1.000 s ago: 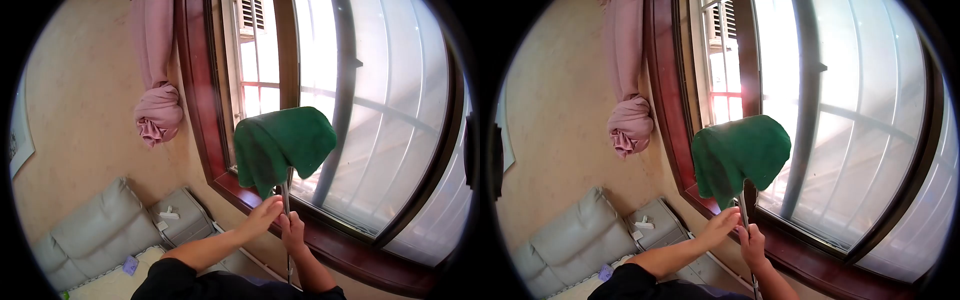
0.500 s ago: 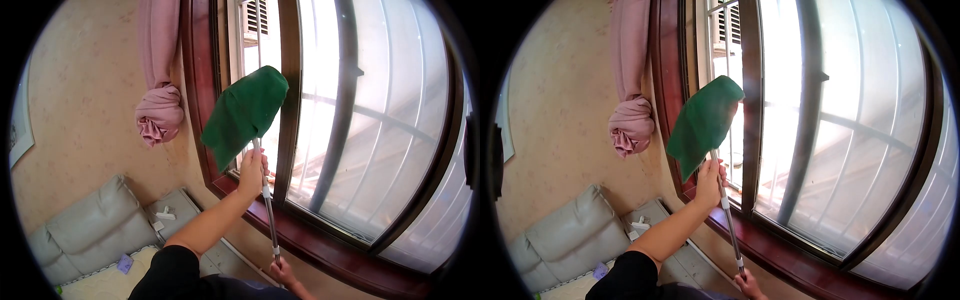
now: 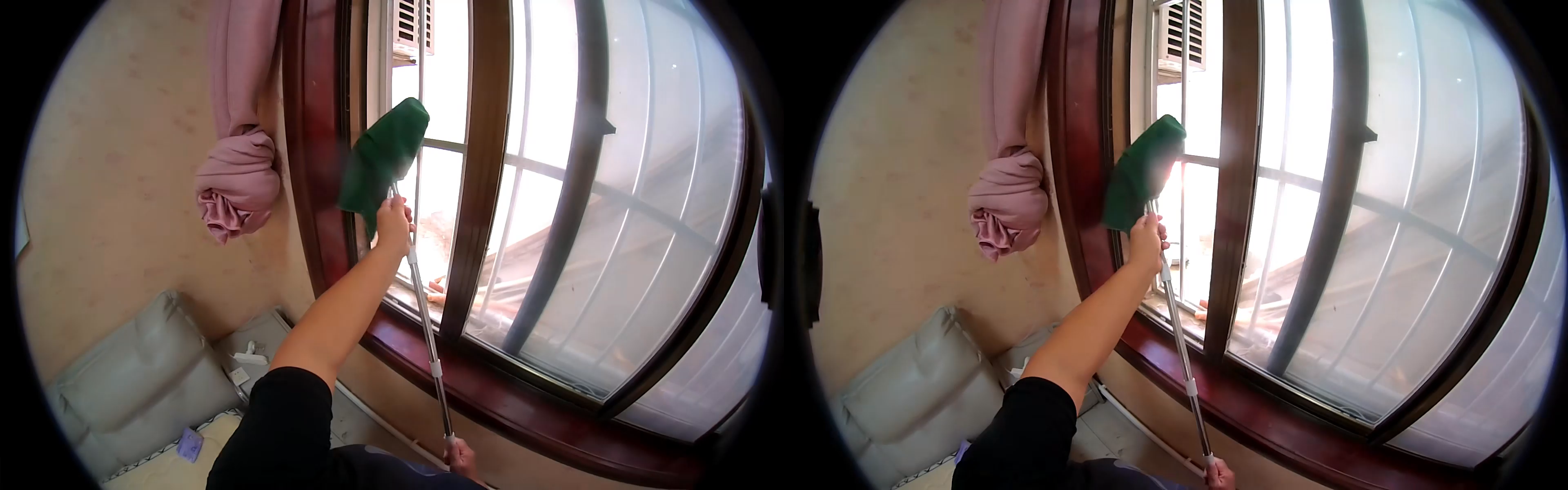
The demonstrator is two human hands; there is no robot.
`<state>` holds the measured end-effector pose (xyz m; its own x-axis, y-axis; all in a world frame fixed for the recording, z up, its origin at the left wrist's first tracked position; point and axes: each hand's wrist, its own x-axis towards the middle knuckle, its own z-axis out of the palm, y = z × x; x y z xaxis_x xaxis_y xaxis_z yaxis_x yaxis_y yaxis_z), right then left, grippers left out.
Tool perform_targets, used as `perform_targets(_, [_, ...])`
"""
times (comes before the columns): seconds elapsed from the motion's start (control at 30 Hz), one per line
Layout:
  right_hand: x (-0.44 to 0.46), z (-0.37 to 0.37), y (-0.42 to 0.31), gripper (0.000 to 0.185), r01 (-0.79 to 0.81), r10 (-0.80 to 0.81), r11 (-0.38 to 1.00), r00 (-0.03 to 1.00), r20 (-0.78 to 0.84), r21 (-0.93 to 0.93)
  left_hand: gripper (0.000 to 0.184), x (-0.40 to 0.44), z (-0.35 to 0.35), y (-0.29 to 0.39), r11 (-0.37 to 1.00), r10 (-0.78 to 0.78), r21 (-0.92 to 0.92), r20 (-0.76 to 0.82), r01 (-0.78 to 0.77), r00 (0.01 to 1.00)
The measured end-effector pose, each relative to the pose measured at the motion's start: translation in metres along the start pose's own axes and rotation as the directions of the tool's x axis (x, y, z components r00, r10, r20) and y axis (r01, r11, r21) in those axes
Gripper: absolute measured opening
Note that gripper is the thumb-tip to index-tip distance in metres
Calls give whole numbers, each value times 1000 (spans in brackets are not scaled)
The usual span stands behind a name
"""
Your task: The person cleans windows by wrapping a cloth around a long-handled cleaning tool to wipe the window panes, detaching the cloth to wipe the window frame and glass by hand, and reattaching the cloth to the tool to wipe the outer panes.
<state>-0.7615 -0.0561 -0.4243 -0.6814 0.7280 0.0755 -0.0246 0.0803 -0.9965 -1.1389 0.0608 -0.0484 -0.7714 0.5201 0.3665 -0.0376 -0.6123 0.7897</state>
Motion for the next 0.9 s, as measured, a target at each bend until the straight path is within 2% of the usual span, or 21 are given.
perform_targets(0.17, [29,33,-49,36,-59,71,987,995,-76,148,21,34,-7,0,1000,5,30,11,-5,1000])
perform_targets(0.37, [46,52,-5,51,341,-324,933,935,-143,119,20,56,-9,5,1000,-27,-12,3,27,1000])
perform_targets(0.5, [65,52,20,49,430,-422,902,896,-139,34,22,64,-4,2,1000,-11,10,17,11,1000])
perform_targets(0.53, [68,51,12,49,445,-436,895,888,-150,38,23,70,-2,3,999,-3,34,15,3,1000])
perform_targets(0.6, [67,48,-10,52,357,-369,922,928,-53,-152,25,75,-4,3,999,1,41,75,-4,997])
perform_targets(0.7, [53,53,-38,54,363,-379,917,923,-72,-167,27,67,-11,4,998,-21,70,152,11,988])
perform_targets(0.8, [55,55,-56,50,401,-406,912,913,-42,-82,20,49,-10,11,999,-37,-1,197,38,980])
perform_targets(0.87, [64,59,-63,49,434,-437,899,898,-51,-55,30,45,-13,11,999,-42,14,268,40,962])
perform_targets(0.9, [70,60,-65,49,453,-463,882,884,-59,-127,37,41,-12,14,999,-42,15,303,39,952])
